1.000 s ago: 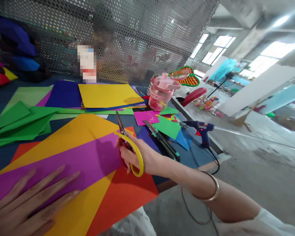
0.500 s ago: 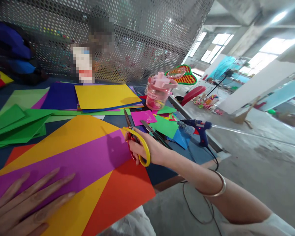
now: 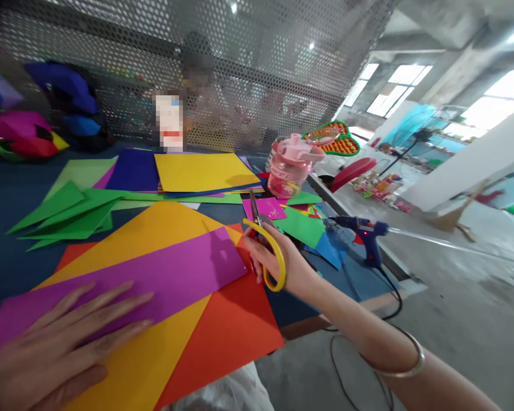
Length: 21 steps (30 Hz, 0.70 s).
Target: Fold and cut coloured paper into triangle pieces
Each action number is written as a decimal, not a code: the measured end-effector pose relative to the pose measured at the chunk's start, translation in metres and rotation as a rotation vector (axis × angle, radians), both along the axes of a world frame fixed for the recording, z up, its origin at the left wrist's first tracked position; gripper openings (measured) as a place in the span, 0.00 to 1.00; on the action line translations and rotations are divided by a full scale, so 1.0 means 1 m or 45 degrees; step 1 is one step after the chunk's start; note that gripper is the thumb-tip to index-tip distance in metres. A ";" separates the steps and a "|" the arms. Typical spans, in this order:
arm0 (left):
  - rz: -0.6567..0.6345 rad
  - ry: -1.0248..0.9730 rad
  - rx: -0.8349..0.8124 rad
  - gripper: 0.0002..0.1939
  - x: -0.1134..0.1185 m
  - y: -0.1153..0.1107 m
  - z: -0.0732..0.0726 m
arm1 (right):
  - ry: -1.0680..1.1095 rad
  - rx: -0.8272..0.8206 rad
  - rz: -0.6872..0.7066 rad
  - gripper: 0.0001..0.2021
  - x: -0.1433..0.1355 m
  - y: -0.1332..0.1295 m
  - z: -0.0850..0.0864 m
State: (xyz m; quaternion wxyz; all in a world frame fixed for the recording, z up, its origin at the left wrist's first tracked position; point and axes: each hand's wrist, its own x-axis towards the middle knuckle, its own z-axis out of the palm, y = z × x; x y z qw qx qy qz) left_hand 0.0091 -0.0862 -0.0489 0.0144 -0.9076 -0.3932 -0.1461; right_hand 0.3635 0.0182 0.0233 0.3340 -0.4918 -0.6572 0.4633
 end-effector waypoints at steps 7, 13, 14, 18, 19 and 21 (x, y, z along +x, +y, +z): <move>-0.062 0.026 0.015 0.25 0.008 0.004 0.024 | -0.919 0.345 0.028 0.12 0.013 -0.010 0.007; -0.072 -0.003 -0.069 0.25 0.008 0.003 0.026 | -0.862 0.200 0.184 0.15 0.005 -0.012 0.007; -0.070 -0.004 -0.073 0.25 0.008 0.003 0.026 | -0.859 0.201 0.182 0.15 0.004 -0.011 0.007; -0.057 -0.003 -0.050 0.26 0.009 0.002 0.023 | -1.054 0.394 -0.010 0.14 0.006 -0.006 0.009; -0.051 0.013 -0.049 0.27 0.009 0.002 0.022 | -1.100 0.434 -0.038 0.14 0.008 -0.005 0.008; -0.044 0.041 -0.037 0.28 0.010 0.003 0.022 | -1.108 0.436 -0.021 0.13 0.011 -0.001 0.004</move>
